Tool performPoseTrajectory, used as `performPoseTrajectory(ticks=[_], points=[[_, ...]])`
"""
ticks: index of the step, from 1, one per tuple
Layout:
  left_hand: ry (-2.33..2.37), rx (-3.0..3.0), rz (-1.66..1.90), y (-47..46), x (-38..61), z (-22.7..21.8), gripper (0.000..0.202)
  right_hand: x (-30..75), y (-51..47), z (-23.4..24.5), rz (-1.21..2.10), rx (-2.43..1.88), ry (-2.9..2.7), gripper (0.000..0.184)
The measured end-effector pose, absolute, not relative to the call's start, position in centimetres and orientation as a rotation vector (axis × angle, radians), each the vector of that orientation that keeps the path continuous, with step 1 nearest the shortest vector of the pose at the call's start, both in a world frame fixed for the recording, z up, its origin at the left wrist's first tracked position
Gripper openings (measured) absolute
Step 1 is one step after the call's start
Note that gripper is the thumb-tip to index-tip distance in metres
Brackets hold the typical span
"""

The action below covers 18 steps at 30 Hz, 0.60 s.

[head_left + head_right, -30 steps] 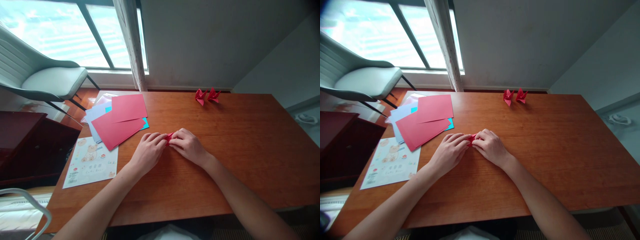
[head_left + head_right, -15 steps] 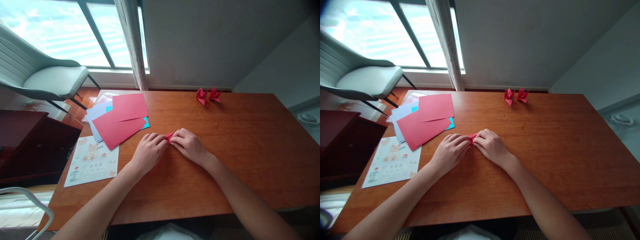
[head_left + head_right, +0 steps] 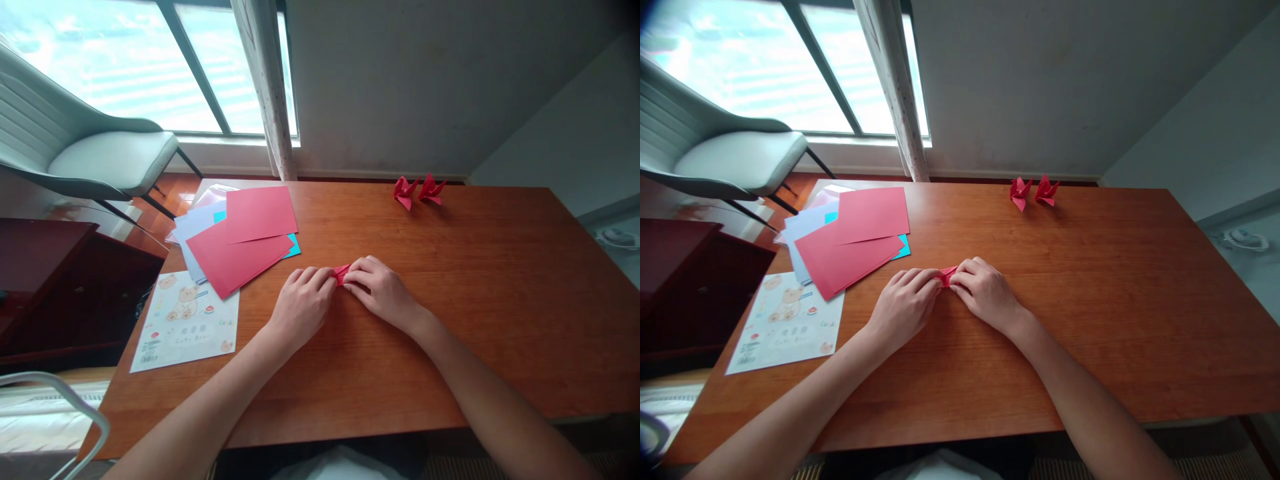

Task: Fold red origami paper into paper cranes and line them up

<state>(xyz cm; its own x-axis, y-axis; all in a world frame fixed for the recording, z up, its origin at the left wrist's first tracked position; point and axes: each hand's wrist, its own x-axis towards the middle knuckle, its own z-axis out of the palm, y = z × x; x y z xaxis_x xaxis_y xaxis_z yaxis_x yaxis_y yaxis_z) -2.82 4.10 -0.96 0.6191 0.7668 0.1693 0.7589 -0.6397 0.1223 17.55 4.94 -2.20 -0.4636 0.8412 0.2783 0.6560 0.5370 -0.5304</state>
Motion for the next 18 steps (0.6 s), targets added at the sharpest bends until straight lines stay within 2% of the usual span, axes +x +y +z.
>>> performPoseTrajectory(ticks=[18], points=[[1.489,2.487,0.476,4.5,-2.3,-1.6,0.016,16.0,4.6,-2.6,0.444,-1.400,-2.049,0.014]])
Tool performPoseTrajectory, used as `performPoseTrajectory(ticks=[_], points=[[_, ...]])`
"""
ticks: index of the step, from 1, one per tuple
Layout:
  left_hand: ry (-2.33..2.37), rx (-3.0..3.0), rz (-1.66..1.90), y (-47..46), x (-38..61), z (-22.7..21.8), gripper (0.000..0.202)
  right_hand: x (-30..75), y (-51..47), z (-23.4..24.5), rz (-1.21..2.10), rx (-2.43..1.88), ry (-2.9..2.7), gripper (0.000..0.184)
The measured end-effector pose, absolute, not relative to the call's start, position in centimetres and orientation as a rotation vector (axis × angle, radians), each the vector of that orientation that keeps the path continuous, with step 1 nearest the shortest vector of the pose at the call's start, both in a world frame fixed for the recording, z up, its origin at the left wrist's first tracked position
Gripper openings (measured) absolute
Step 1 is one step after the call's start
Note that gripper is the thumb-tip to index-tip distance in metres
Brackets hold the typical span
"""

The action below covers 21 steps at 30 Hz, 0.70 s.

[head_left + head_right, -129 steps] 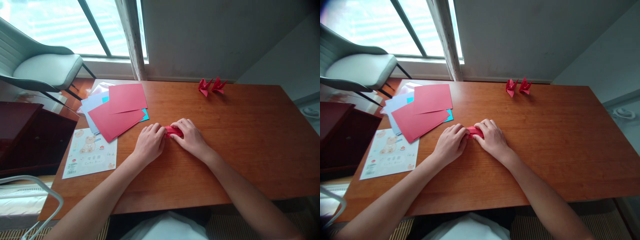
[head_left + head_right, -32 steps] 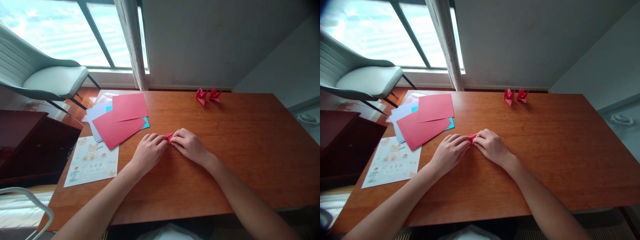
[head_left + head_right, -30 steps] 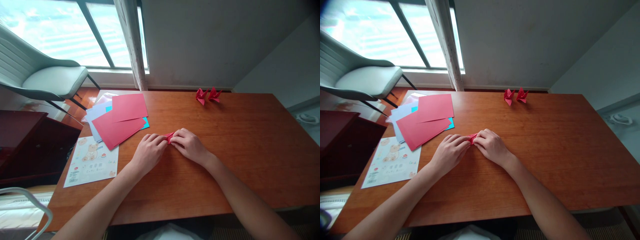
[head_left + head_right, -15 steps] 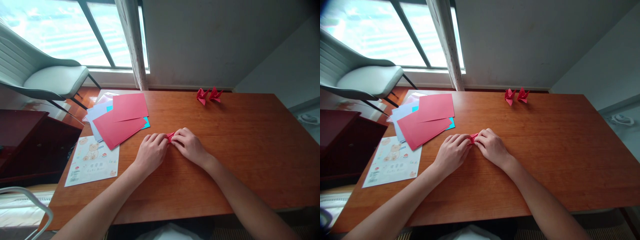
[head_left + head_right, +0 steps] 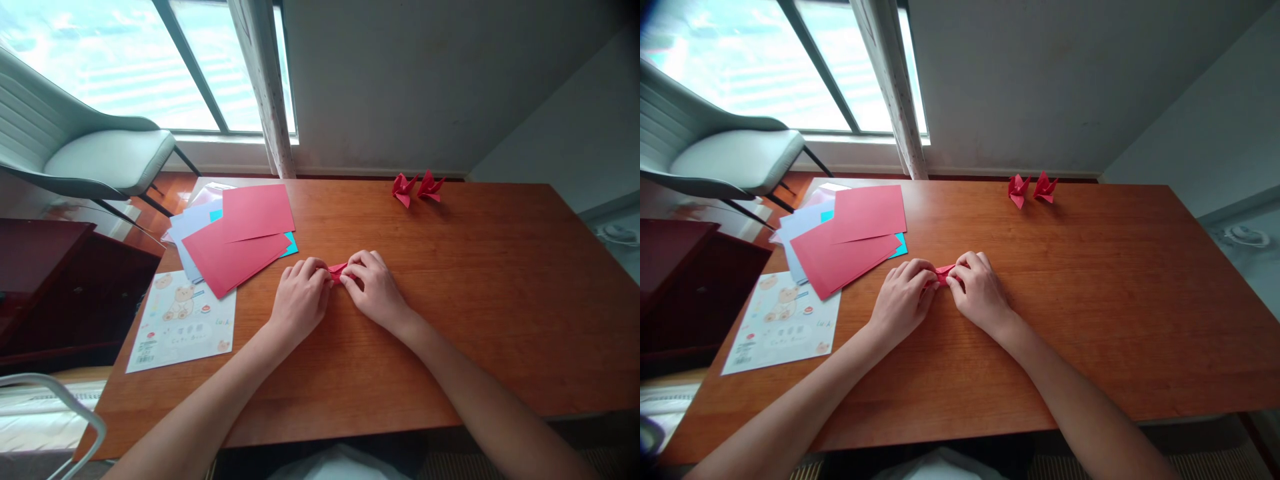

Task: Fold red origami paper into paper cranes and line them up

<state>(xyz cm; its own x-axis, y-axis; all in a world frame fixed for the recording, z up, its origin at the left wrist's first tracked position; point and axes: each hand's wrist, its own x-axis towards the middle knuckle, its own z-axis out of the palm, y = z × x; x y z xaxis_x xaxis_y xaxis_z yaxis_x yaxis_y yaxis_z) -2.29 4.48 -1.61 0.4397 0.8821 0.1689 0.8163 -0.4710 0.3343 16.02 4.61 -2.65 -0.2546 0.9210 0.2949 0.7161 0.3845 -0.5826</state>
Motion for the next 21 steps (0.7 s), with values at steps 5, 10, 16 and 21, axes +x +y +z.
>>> performPoseTrajectory(ticks=[5,10,16,21], points=[[1.502,2.463,0.478,4.48,-2.24,-1.53,0.015,16.01,4.76,-2.76,0.415,-1.407,-2.032,0.014],[1.498,2.460,0.474,4.56,-2.20,-1.36,0.013,16.11,4.89,-2.92,0.425,-1.395,-2.034,0.011],[1.535,2.451,0.465,4.64,-2.02,-1.32,0.011,15.99,4.95,-3.10,0.422,-1.412,-2.005,0.012],[1.548,2.446,0.433,4.63,-1.96,-1.21,0.012,16.04,4.98,-3.00,0.439,-1.438,-1.987,0.013]])
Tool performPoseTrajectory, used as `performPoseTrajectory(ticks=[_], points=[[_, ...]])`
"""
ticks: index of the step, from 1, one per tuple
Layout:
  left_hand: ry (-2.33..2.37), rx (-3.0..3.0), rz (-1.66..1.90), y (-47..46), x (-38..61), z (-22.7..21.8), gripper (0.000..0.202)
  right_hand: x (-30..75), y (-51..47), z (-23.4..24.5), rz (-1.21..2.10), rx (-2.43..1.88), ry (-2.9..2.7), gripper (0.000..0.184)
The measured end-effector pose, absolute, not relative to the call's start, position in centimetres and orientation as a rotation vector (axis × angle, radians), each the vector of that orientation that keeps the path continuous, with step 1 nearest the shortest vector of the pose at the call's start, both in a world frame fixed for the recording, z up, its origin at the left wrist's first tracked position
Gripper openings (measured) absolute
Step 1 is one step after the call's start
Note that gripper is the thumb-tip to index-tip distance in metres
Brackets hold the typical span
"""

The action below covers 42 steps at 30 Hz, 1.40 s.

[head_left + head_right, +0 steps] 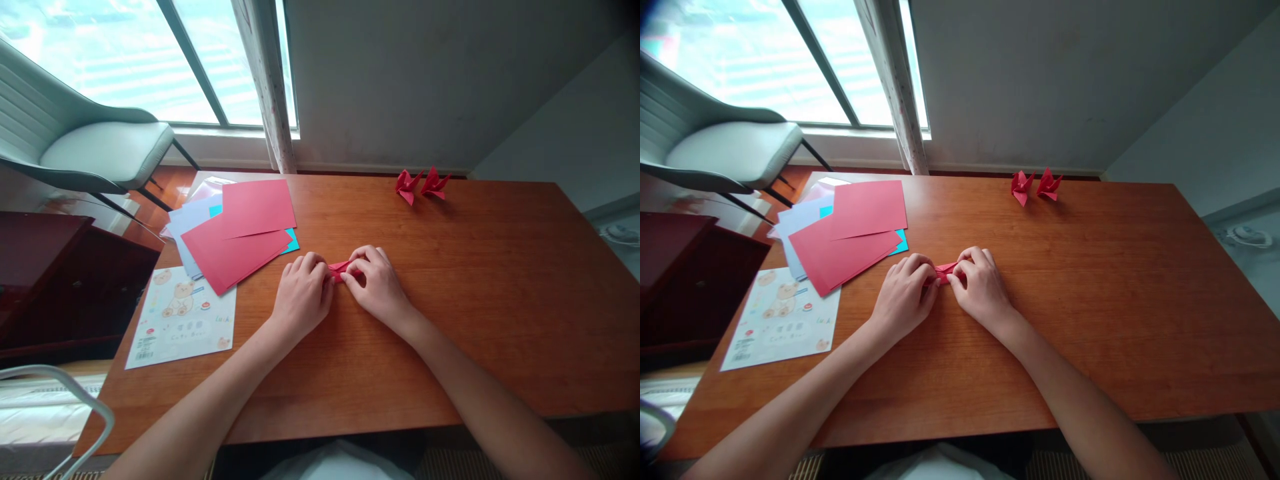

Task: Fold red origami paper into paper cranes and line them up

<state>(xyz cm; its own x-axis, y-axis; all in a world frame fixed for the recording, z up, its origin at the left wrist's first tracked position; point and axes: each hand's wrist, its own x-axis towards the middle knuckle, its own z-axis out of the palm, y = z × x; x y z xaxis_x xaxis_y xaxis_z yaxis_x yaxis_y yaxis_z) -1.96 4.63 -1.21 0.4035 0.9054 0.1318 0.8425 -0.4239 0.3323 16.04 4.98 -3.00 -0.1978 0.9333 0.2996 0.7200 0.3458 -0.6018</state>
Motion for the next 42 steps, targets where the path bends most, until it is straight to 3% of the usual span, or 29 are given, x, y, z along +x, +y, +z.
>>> performPoseTrajectory(ticks=[14,42], points=[[1.497,2.453,0.424,4.8,-2.2,-1.3,0.012,17.2,5.4,-2.7,0.573,-1.318,-2.016,0.009],[1.556,2.477,0.426,4.8,-1.8,-1.8,0.016,16.3,5.2,-3.5,0.424,-1.417,-1.985,0.017]])
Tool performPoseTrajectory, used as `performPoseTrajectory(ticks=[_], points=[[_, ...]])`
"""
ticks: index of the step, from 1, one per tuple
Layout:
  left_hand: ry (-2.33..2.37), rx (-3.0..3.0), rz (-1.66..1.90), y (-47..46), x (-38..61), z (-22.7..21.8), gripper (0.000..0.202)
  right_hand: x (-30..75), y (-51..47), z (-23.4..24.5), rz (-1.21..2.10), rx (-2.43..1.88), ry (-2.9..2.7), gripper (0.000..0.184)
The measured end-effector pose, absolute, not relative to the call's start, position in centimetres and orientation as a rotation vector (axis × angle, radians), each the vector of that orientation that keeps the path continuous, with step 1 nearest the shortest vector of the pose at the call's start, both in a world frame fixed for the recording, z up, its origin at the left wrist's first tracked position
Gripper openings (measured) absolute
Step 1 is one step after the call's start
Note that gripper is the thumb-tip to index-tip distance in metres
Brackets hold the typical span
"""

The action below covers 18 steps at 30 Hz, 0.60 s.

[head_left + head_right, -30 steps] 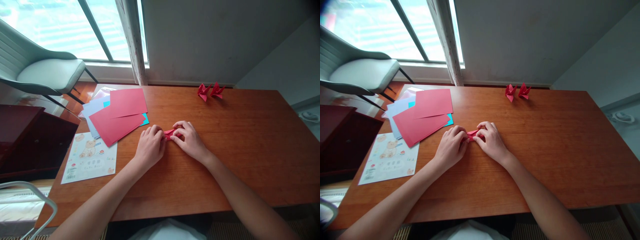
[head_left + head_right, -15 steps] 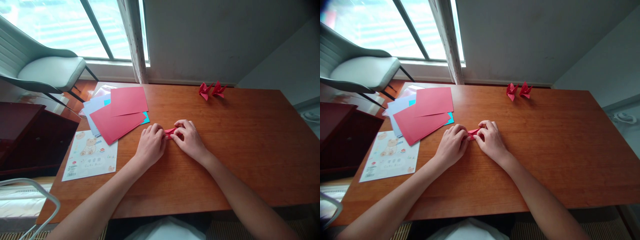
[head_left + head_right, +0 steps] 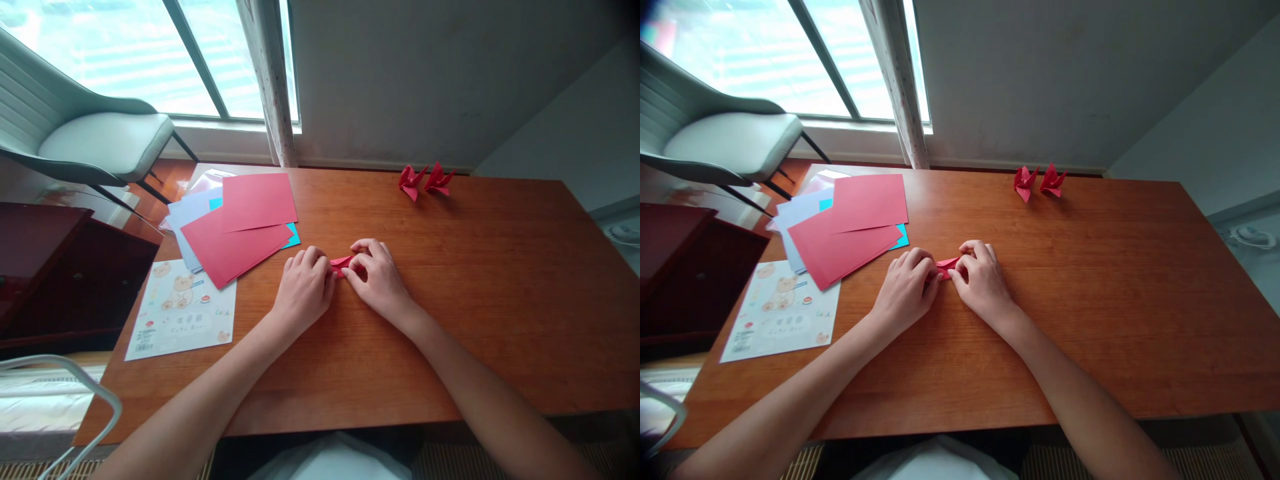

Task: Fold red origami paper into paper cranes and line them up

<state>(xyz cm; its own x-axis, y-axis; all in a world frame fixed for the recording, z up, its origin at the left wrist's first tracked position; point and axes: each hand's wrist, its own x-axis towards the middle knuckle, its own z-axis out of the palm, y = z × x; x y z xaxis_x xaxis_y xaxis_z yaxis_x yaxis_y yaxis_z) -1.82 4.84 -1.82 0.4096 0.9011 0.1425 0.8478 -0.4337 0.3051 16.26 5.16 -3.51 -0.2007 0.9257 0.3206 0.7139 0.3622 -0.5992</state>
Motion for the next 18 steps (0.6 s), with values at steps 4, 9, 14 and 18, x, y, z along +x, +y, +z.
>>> performPoseTrajectory(ticks=[4,9,14,18], points=[[1.563,2.492,0.421,4.81,-1.78,-1.92,0.017,16.17,5.13,-3.43,0.422,-1.422,-1.986,0.017],[1.582,2.522,0.397,4.78,-1.61,-1.97,0.016,16.14,5.11,-3.48,0.391,-1.429,-2.006,0.015],[1.599,2.531,0.378,4.79,-1.41,-1.98,0.015,16.13,5.08,-3.56,0.381,-1.434,-2.013,0.014],[1.648,2.546,0.354,4.74,-1.24,-1.92,0.012,16.16,5.13,-3.62,0.387,-1.429,-2.006,0.011]])
